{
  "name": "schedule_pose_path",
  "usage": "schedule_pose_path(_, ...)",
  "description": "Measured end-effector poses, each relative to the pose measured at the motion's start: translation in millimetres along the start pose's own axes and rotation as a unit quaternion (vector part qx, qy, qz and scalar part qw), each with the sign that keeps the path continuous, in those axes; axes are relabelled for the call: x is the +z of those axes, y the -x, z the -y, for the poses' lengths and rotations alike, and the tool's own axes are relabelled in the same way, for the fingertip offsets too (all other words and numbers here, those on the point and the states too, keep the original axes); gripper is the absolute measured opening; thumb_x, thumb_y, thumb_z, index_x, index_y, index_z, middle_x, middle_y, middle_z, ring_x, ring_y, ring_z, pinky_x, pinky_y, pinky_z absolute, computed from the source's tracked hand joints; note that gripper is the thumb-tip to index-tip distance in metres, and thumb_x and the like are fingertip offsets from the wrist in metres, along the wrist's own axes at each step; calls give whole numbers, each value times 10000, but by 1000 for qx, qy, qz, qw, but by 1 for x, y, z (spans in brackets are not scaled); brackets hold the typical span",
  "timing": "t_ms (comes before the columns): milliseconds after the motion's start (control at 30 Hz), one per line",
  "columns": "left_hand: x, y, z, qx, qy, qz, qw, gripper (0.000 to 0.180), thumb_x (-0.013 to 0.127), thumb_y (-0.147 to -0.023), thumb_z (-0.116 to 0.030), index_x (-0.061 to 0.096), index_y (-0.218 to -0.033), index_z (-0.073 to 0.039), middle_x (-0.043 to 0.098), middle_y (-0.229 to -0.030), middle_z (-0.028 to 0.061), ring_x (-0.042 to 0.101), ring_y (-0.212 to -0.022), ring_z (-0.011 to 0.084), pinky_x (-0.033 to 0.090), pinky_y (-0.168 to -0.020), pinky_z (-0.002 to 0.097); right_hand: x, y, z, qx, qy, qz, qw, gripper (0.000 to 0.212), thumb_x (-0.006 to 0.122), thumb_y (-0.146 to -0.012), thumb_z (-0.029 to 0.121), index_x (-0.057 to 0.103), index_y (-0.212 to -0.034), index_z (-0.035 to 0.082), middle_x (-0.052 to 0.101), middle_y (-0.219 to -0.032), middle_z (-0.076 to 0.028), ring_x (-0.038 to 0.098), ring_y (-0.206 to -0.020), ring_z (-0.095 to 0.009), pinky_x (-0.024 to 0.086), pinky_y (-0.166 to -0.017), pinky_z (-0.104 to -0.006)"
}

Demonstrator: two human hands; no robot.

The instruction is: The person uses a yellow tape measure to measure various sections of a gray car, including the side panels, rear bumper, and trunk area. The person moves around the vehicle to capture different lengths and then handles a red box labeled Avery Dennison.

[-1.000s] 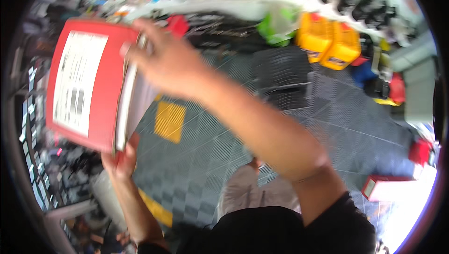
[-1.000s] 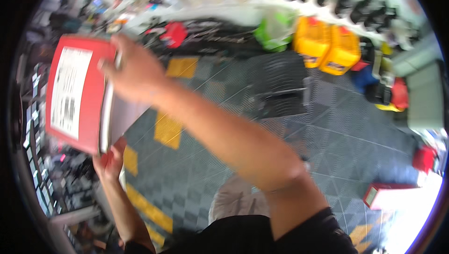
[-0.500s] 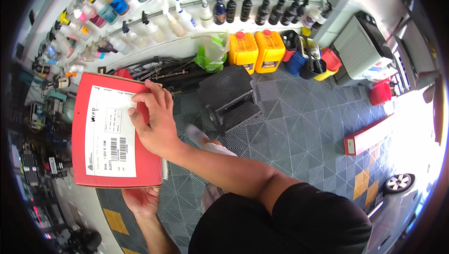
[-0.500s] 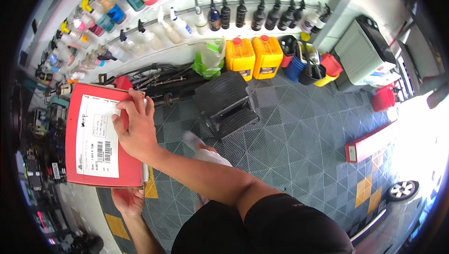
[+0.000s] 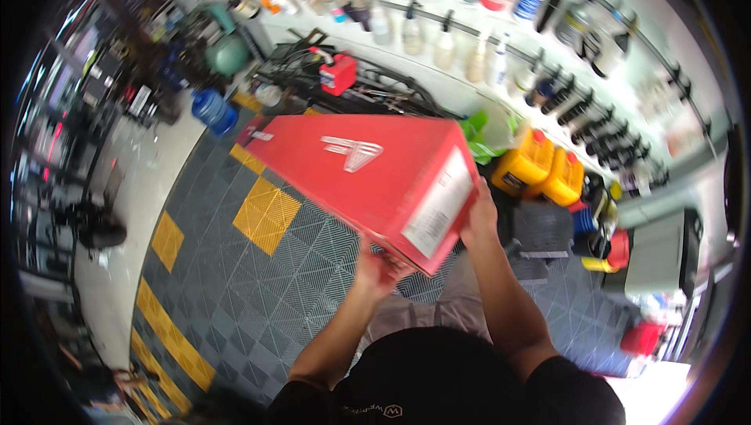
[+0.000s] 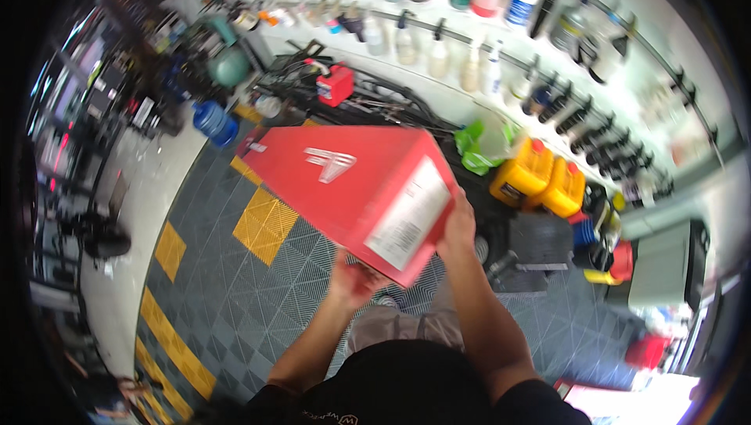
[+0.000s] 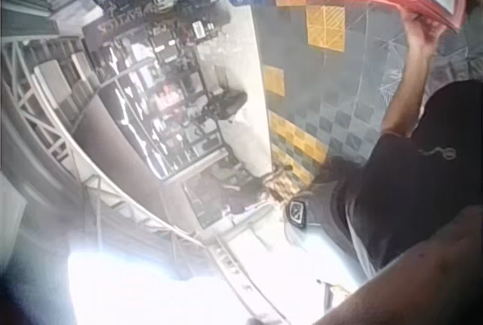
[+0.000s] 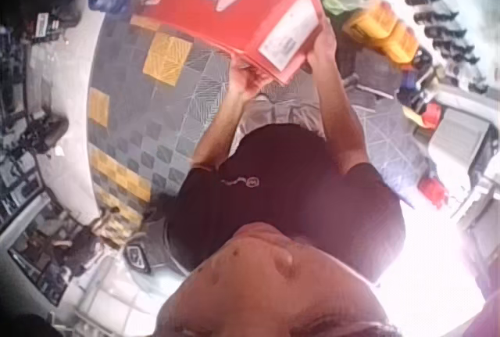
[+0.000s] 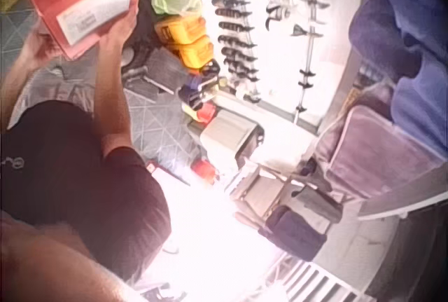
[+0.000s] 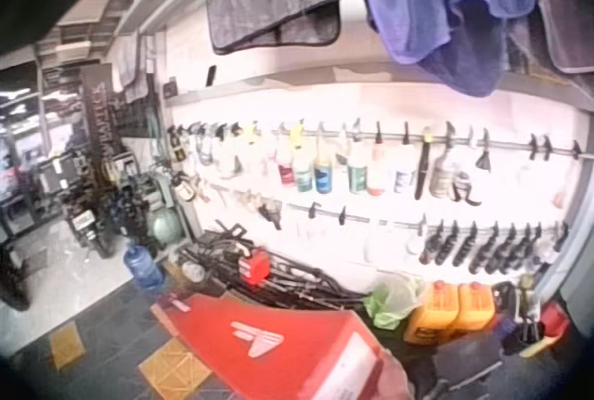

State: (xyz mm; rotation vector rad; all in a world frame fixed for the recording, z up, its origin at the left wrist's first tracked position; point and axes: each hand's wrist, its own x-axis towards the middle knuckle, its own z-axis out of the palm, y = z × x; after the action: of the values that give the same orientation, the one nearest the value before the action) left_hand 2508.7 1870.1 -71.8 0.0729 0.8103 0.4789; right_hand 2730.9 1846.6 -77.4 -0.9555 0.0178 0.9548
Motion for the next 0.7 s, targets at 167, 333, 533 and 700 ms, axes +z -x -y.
schedule_pose_path(167, -47, -100, 96, 2, 7, -11, 1000, 817, 362, -886, -760, 548, -1140, -7, 628, -909, 84, 598, -716, 191, 536, -746, 387, -118, -68, -17, 154, 16, -104, 982, 517, 349, -1009, 480, 489, -1345, 113, 528, -1377, -98, 495, -1267, -297, 390, -1066, -477)
schedule_pose_path(333, -71, -222, 184, 18, 126, -10, 992, 514, 500, -953, -531, 538, -1254, -116, 639, -1121, 35, 630, -998, 206, 531, -790, 402, -264, -184, -49, 189, 95, -19, 977, 590, 311, -992, 529, 473, -1371, 106, 490, -1414, -102, 474, -1287, -316, 409, -1043, -488)
schedule_pose_path(533, -61, -361, 203, 28, 181, -36, 982, 526, 419, -985, -528, 488, -1290, -105, 595, -1171, 65, 585, -1042, 230, 497, -832, 446, -474, -333, -91, 241, -31, 24, 970, 656, 272, -987, 598, 476, -1365, 102, 469, -1438, -95, 436, -1314, -332, 341, -1090, -508)
schedule_pose_path(700, -29, -422, 177, -34, 118, -226, 966, 684, 295, -996, -594, 321, -1433, -67, 480, -1326, 144, 465, -1221, 289, 394, -1001, 490, -456, -395, -83, 362, 2, -141, 922, 633, 264, -999, 580, 489, -1348, 103, 478, -1423, -97, 433, -1311, -335, 335, -1091, -519)
